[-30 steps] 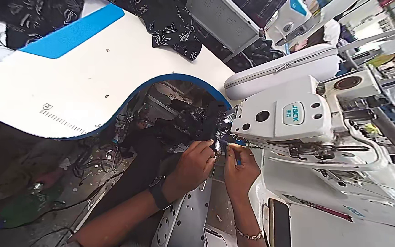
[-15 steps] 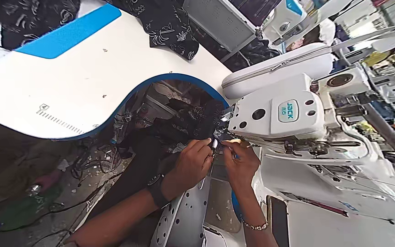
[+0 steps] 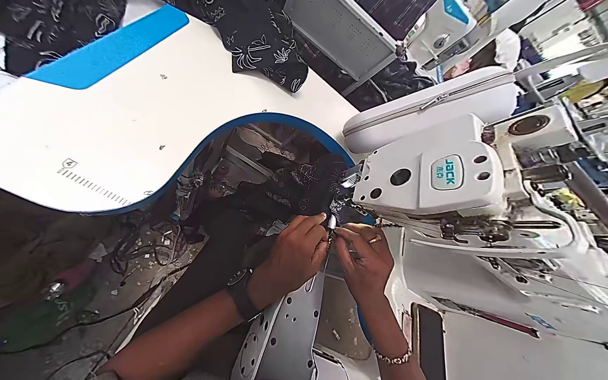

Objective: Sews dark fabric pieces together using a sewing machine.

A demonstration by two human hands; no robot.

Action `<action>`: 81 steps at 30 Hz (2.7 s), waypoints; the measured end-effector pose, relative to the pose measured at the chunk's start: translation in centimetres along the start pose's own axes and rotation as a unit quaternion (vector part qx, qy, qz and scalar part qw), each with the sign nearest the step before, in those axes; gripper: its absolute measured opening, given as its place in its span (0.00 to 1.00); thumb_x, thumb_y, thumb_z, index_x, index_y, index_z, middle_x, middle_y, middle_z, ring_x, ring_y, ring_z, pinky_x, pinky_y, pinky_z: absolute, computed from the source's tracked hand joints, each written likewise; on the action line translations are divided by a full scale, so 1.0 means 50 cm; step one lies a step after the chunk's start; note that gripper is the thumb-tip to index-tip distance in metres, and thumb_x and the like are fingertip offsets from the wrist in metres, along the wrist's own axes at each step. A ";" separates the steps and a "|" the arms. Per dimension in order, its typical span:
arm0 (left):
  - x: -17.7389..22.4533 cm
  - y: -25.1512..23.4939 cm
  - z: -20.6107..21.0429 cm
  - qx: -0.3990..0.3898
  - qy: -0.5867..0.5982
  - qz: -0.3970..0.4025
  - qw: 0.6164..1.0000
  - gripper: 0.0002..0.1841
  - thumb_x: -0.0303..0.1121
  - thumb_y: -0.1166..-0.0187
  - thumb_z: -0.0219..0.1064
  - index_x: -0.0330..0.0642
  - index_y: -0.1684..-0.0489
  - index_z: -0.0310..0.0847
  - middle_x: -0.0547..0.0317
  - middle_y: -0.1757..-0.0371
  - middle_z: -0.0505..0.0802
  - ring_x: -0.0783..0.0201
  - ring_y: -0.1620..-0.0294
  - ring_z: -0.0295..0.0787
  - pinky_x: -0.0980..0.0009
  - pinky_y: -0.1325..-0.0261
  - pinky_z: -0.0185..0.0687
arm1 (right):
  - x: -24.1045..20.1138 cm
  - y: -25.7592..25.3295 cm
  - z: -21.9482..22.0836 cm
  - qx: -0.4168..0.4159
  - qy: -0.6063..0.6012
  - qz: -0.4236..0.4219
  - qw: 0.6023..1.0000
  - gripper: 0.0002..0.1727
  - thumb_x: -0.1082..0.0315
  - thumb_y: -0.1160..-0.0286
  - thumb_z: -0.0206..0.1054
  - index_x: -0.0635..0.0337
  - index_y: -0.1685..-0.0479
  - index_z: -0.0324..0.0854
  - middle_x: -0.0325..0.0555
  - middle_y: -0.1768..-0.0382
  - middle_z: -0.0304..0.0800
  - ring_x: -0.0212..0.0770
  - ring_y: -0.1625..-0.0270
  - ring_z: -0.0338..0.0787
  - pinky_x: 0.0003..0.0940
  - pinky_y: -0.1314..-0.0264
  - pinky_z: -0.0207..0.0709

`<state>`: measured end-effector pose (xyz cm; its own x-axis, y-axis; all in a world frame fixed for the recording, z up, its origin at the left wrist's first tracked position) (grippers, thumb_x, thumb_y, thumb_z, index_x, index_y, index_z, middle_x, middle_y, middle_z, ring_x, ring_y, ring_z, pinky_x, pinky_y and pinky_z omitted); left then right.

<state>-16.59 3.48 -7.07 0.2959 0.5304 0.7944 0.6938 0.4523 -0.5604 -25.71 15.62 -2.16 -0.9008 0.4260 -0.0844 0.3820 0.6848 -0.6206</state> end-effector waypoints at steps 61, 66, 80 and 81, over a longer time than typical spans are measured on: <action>-0.001 0.001 -0.001 -0.006 0.002 -0.007 1.000 0.06 0.27 0.26 0.67 0.35 0.68 0.89 0.42 0.41 0.94 0.53 0.42 0.93 0.70 0.37 0.84 | 0.002 -0.036 -0.010 -0.055 0.066 -0.017 0.996 0.15 0.68 0.28 0.61 0.66 0.67 0.93 0.58 0.72 0.94 0.52 0.73 0.93 0.39 0.75 0.79; -0.001 0.001 -0.002 -0.005 0.009 -0.004 1.000 0.06 0.26 0.27 0.67 0.34 0.68 0.89 0.42 0.41 0.94 0.53 0.41 0.93 0.69 0.35 0.83 | -0.008 -0.039 -0.009 -0.068 0.037 0.095 0.992 0.14 0.63 0.29 0.68 0.66 0.63 0.94 0.57 0.68 0.96 0.51 0.68 0.95 0.43 0.67 0.83; -0.001 0.001 -0.002 -0.011 0.007 -0.006 1.000 0.06 0.27 0.26 0.67 0.35 0.68 0.89 0.42 0.40 0.94 0.53 0.41 0.93 0.70 0.35 0.83 | -0.023 -0.030 -0.007 -0.039 0.107 0.113 0.987 0.11 0.70 0.27 0.67 0.67 0.64 0.93 0.62 0.68 0.93 0.59 0.69 0.92 0.51 0.73 0.79; -0.001 0.001 -0.003 -0.012 0.006 -0.008 1.000 0.06 0.27 0.26 0.67 0.35 0.68 0.89 0.42 0.40 0.94 0.53 0.41 0.92 0.70 0.35 0.83 | -0.023 -0.024 -0.005 -0.036 0.141 0.063 0.987 0.10 0.72 0.27 0.65 0.68 0.64 0.92 0.63 0.68 0.93 0.60 0.70 0.93 0.50 0.76 0.79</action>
<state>-16.46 3.40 -7.10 0.2933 0.5146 0.8057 0.7138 0.4428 -0.5426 -25.10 14.46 -1.12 -0.7555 0.6515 0.0692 0.5106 0.6517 -0.5609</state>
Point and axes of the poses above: each hand's wrist, its own y-axis away from the middle knuckle, its own z-axis out of the palm, x = y × z, the point moved 1 cm from there along -y, towards the middle knuckle
